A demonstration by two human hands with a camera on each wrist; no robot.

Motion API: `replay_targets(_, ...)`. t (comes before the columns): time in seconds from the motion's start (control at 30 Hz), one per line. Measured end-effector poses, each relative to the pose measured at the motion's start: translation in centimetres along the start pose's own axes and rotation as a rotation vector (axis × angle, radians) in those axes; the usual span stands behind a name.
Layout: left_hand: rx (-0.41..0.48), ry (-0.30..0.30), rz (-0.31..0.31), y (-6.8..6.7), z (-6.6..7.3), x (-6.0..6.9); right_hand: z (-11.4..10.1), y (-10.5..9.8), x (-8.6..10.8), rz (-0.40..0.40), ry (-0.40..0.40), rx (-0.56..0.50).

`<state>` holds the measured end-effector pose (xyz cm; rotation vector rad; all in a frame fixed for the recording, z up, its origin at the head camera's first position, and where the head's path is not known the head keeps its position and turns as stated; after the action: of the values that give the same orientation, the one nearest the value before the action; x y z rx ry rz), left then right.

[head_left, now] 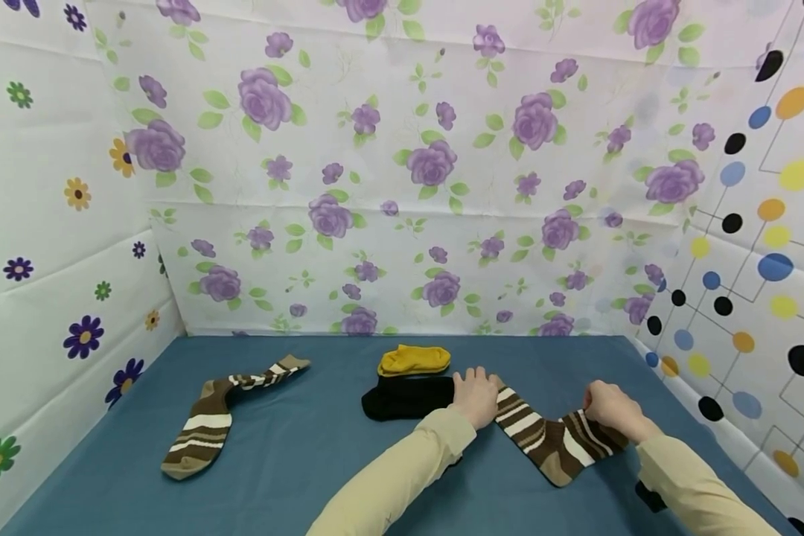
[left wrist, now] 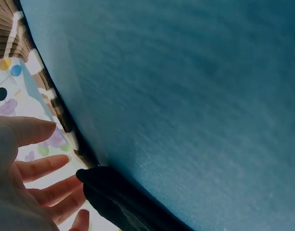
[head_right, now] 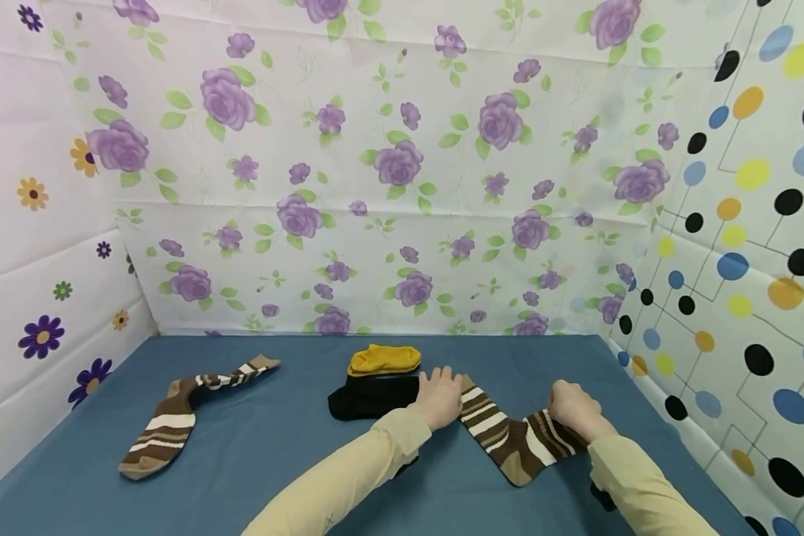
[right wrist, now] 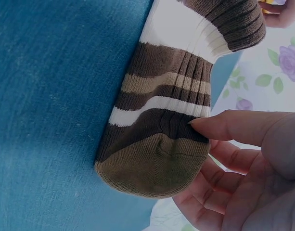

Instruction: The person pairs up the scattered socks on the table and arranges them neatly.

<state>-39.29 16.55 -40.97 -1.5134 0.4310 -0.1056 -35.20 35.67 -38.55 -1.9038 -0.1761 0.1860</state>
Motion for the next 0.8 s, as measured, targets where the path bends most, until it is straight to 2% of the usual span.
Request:
replay_targets(0.17, -0.001, -0.014, 0.003, 0.31, -0.15, -0.32, 0.01, 0.0, 0.01, 0.007, 0.006, 0.001)
replay_targets(0.43, 0.007, 0.003, -0.05, 0.62, -0.27, -0.29, 0.24, 0.19, -0.01, 0.005, 0.013, 0.001)
replay_targets(0.6, 0.02, 0.018, -0.027, 0.39, -0.06, -0.41, 0.34, 0.3, 0.03, 0.002, 0.029, 0.004)
replay_targets(0.8, 0.08, 0.075, -0.009, -0.14, 0.72, -0.86, 0.54, 0.36, 0.13, -0.006, 0.047, 0.01)
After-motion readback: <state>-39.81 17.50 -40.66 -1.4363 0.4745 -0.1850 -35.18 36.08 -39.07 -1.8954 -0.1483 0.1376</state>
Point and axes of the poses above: each hand's wrist, its own x-axis away from the middle knuckle, its own y-axis out of the palm, z = x × y, the point moved 7 cm from there along -x, towards the middle knuckle, and after that the axes turned 12 degrees about -y, right-handed, at the moved point
